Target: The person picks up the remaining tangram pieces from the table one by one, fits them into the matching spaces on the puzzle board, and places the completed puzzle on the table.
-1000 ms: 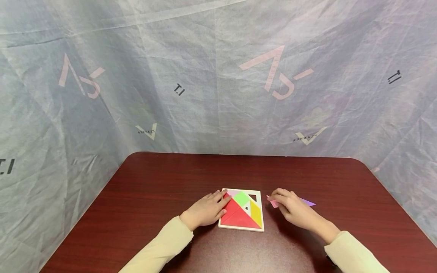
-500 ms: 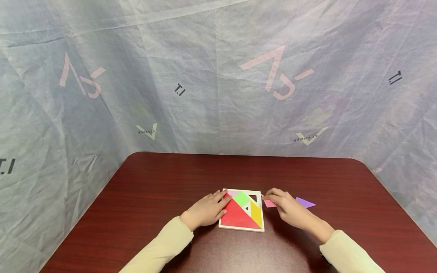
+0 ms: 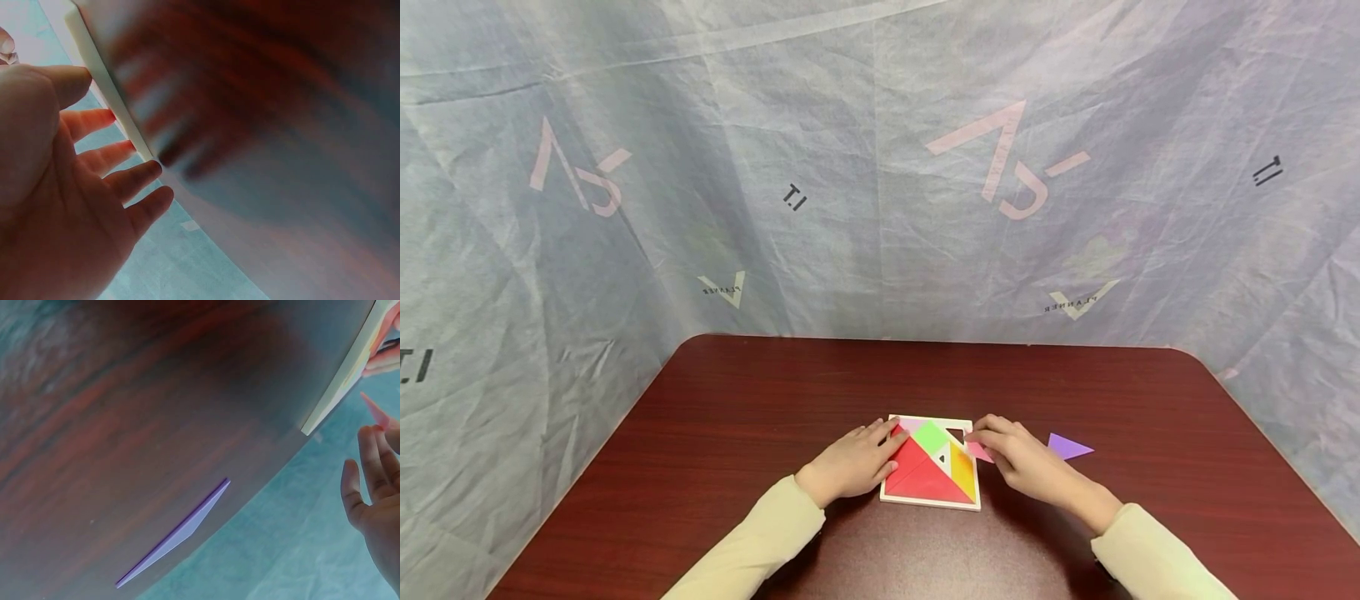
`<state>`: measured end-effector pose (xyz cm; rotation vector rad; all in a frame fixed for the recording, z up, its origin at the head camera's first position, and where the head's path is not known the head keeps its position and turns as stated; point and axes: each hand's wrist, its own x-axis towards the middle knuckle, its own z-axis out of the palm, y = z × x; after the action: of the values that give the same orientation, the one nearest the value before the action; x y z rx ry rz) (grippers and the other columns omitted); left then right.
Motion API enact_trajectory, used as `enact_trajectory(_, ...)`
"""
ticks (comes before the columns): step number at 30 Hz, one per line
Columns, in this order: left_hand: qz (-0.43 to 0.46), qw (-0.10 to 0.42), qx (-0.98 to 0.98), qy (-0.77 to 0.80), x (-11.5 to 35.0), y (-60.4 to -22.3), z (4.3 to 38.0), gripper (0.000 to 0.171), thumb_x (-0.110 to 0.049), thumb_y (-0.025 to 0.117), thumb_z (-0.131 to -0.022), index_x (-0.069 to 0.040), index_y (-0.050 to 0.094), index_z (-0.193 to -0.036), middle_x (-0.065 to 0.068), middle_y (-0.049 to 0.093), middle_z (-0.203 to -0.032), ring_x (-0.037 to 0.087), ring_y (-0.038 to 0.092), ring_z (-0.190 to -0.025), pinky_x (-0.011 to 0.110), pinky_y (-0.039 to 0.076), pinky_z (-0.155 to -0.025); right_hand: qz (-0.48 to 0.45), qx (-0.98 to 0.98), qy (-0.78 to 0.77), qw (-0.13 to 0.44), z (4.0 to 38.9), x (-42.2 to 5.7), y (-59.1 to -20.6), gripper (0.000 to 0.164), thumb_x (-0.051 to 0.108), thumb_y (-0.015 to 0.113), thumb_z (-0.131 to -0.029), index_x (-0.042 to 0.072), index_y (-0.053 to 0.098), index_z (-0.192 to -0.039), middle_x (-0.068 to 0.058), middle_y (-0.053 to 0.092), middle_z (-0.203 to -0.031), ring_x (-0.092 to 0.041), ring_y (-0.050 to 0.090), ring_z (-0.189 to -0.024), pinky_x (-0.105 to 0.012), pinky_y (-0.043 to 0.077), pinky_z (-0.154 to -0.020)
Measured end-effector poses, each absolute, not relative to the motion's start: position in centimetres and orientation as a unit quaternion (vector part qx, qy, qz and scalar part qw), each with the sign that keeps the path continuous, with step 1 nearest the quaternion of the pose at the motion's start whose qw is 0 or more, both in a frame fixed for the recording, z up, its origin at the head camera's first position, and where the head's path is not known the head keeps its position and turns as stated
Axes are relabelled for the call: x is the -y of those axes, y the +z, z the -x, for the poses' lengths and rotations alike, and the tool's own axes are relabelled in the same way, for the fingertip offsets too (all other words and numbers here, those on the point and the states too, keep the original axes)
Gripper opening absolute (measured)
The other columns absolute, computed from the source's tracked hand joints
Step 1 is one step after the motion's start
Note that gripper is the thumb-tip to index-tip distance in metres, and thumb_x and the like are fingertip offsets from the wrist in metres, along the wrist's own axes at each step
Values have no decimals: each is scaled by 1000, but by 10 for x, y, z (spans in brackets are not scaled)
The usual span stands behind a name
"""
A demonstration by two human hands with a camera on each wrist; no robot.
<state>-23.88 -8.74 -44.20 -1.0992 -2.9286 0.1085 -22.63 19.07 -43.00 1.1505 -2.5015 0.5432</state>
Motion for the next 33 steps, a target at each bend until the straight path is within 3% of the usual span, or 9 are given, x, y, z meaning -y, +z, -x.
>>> enact_trajectory(33, 354, 14, 934, 39, 87, -441, 238, 47, -33, 44, -95, -15, 41, -138, 9, 39, -143, 26, 41, -129, 37, 39, -103, -420, 873, 188, 160, 230, -171, -434, 26, -1, 70, -75, 10, 67, -99, 1, 61, -99, -13, 54, -91, -32, 42, -74)
